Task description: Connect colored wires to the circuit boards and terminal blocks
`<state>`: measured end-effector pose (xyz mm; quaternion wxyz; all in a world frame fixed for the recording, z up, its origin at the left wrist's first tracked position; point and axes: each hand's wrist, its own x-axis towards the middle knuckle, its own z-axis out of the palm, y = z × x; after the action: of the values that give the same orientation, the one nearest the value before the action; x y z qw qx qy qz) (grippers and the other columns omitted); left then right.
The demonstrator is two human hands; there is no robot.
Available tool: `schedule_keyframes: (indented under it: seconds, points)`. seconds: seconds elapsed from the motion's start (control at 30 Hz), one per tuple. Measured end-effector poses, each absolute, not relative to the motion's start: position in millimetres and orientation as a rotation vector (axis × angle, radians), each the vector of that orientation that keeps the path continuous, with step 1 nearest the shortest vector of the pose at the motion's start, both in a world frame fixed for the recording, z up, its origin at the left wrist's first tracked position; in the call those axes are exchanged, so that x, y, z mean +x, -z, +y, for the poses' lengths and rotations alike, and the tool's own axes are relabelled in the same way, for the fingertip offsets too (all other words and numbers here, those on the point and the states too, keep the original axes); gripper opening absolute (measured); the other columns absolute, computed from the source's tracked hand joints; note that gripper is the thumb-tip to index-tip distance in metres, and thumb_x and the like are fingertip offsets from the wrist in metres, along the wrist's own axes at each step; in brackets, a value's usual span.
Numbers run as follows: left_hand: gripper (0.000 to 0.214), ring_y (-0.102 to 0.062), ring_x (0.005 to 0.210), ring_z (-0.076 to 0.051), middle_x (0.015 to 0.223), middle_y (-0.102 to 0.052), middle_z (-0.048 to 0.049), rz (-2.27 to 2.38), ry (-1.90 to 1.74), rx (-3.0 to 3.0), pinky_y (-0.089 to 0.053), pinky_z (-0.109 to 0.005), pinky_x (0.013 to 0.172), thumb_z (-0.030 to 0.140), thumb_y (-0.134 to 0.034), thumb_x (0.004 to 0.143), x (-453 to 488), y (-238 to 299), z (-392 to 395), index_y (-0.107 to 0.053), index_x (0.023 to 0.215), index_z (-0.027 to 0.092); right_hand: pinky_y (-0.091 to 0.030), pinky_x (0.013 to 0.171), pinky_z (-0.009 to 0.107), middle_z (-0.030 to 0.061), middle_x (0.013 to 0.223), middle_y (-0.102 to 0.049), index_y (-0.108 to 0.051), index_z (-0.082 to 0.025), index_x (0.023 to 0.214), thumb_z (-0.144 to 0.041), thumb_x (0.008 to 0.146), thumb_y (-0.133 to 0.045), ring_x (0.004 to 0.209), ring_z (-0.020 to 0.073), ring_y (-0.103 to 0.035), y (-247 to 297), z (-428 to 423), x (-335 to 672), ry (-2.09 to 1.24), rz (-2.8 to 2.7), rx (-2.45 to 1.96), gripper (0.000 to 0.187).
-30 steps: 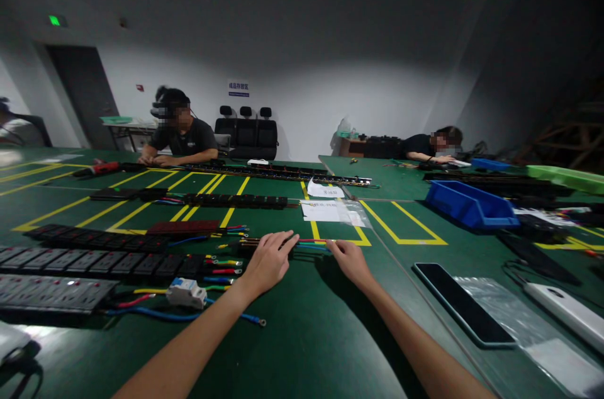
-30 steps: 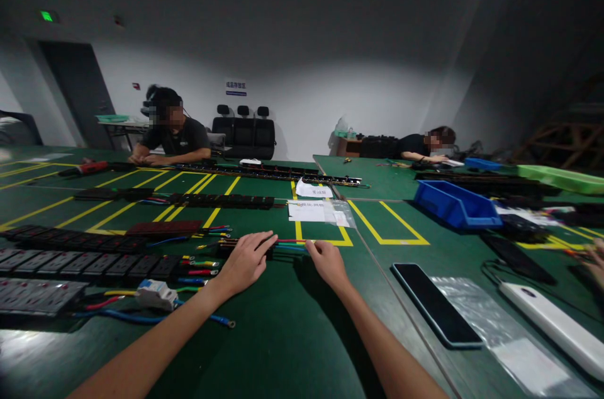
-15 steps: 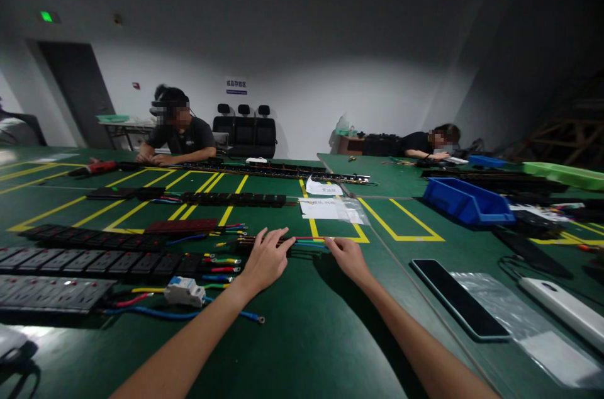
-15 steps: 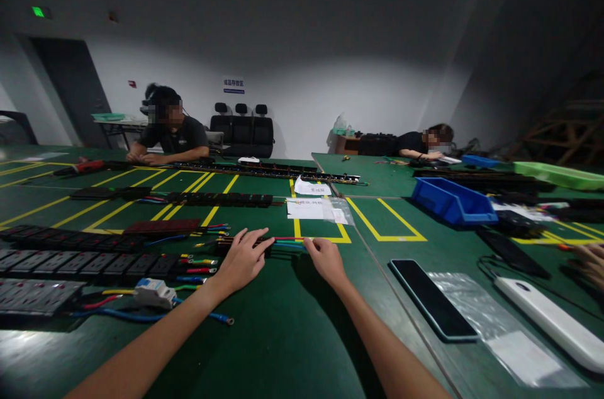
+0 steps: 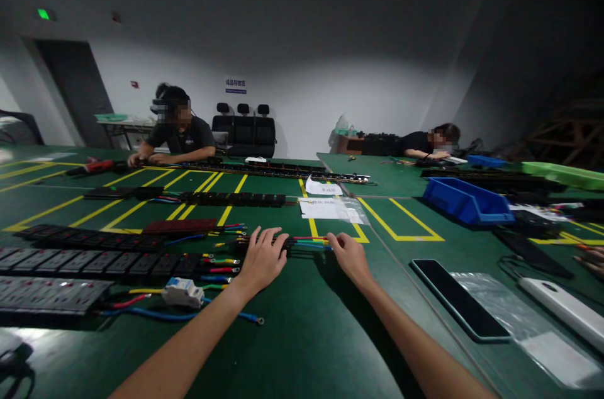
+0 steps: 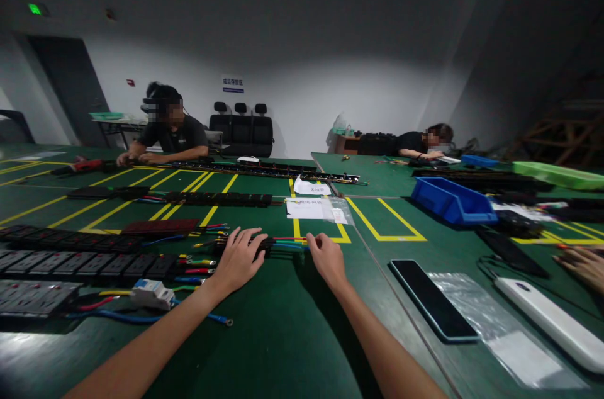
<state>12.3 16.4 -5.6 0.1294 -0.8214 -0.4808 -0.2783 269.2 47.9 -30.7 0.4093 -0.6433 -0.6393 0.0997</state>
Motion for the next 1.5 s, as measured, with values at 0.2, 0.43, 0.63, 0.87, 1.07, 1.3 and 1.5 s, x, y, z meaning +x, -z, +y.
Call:
schedule_keyframes:
  seconds: [0.2,0.43,0.63,0.87,1.07,1.3,1.5]
  points:
    - [0.028,-0.055,0.125,-0.027,0.129,-0.062,-0.0096,-1.369,0.814,-2.418,-0.031,-0.056,0.116,0.020,-0.056,0.092,12.0,2.9,14.7,-0.063,0.119,0.023,-0.032,0.058,0.028,0.0038,0.068,-0.066,-0.061,-0.023,0.073,-0.055,0.093,-0.046,0.065,0.0202,-0.059,33.2,48.1,268.6,-0.279,-1.616,-1.601,0.041]
    - [0.028,-0.056,0.123,-0.027,0.126,-0.063,-0.0093,-1.363,0.839,-2.418,-0.032,-0.056,0.116,0.019,-0.056,0.091,11.4,4.5,15.6,-0.064,0.118,0.022,-0.032,0.057,0.028,0.0027,0.068,-0.065,-0.058,-0.024,0.078,-0.056,0.094,-0.044,0.063,0.0203,-0.060,32.1,45.1,265.5,-0.283,-1.643,-1.580,0.038]
    - [0.027,-0.056,0.121,-0.027,0.124,-0.064,-0.0092,-1.378,0.825,-2.425,-0.036,-0.053,0.113,0.019,-0.057,0.091,12.6,3.9,16.0,-0.064,0.117,0.021,-0.032,0.057,0.027,0.0027,0.069,-0.066,-0.059,-0.024,0.085,-0.055,0.093,-0.044,0.063,0.0201,-0.059,33.3,46.0,266.1,-0.294,-1.645,-1.575,0.036]
    - [0.027,-0.059,0.114,-0.025,0.119,-0.066,-0.0085,-1.394,0.828,-2.478,-0.045,-0.046,0.103,0.023,-0.055,0.093,12.5,5.9,18.4,-0.061,0.119,0.021,-0.032,0.058,0.027,0.0029,0.071,-0.067,-0.060,-0.023,0.088,-0.052,0.093,-0.045,0.066,0.0204,-0.060,35.4,46.9,267.2,-0.293,-1.650,-1.560,0.033]
    - [0.032,-0.060,0.116,-0.026,0.122,-0.066,-0.0095,-1.418,0.866,-2.469,-0.043,-0.046,0.106,0.029,-0.055,0.095,11.4,9.3,20.5,-0.054,0.126,0.019,-0.033,0.058,0.028,0.0024,0.070,-0.066,-0.058,-0.024,0.086,-0.053,0.093,-0.044,0.064,0.0203,-0.060,34.4,46.7,267.4,-0.310,-1.656,-1.562,0.033]
    - [0.029,-0.059,0.114,-0.024,0.120,-0.065,-0.0067,-1.395,0.833,-2.501,-0.044,-0.045,0.104,0.024,-0.056,0.095,11.9,3.5,17.1,-0.056,0.124,0.021,-0.031,0.057,0.027,0.0019,0.070,-0.065,-0.057,-0.024,0.085,-0.052,0.093,-0.044,0.063,0.0200,-0.059,33.9,45.4,267.1,-0.321,-1.654,-1.558,0.032]
    - [0.027,-0.059,0.114,-0.023,0.120,-0.065,-0.0054,-1.384,0.833,-2.516,-0.044,-0.044,0.103,0.022,-0.057,0.094,11.3,2.3,16.4,-0.059,0.121,0.022,-0.031,0.056,0.027,0.0017,0.069,-0.065,-0.057,-0.023,0.085,-0.053,0.093,-0.044,0.062,0.0195,-0.059,34.6,46.0,267.6,-0.321,-1.656,-1.558,0.034]
